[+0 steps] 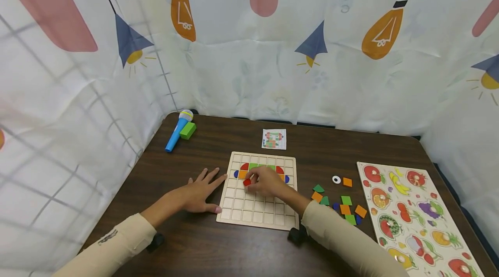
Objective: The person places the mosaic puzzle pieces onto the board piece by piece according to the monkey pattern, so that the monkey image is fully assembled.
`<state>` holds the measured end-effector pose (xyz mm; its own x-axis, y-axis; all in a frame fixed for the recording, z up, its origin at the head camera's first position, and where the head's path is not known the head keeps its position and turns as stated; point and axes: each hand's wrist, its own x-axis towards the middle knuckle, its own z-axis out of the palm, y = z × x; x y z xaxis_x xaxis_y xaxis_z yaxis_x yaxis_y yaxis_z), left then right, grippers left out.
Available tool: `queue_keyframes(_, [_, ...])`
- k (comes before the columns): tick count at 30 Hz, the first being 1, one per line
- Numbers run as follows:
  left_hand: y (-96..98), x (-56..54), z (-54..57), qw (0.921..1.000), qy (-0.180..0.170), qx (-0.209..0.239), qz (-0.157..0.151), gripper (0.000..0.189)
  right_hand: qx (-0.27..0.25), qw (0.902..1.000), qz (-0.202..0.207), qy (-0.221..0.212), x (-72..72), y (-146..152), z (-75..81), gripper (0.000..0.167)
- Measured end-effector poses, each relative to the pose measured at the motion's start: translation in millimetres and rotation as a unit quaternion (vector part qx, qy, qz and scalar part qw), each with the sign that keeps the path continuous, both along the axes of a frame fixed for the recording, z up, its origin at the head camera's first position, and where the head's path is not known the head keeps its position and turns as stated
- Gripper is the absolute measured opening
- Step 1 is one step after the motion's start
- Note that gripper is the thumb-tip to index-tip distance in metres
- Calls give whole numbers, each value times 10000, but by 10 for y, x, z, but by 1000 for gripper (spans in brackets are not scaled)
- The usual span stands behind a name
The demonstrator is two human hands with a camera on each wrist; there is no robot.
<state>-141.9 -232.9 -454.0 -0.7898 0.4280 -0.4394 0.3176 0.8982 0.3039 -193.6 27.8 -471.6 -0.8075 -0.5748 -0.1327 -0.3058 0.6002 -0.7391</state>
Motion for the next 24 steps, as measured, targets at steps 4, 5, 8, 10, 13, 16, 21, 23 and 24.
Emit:
queue_keyframes(4, [-6,-3,-15,10000,19,6,-21,100,144,9998,-150,-63,25,-35,-7,28])
queue_keyframes(5, [-7,-3,-18,10000,19,14,-25,100,171,9997,-180,-81,29,-35,-6,28])
queue_keyframes(8, [-11,-3,-26,10000,28,26,-37,99,199,9994,-268,-94,40,-29,-2,25])
queue_keyframes(10, [-12,-3,-25,10000,22,35,-21,99,197,9994,-291,-69,46,-24,7,22])
queue_keyframes(13, [-16,-4,-26,10000,37,55,-13,100,206,9994,-294,18,51,-35,10,21])
queue_keyframes(16, [-17,-4,-29,10000,65,53,-30,100,217,9993,-284,132,44,-56,-15,19])
queue_keyframes(21, [-10,10,-7,9999,94,132,-41,99,285,9986,-312,304,36,-83,-28,20])
queue_keyframes(23, [-5,17,7,9998,94,167,-31,98,332,9983,-316,364,37,-87,-18,20])
queue_keyframes(24, [-3,20,12,9998,96,173,-27,98,348,9981,-310,399,36,-90,-18,20])
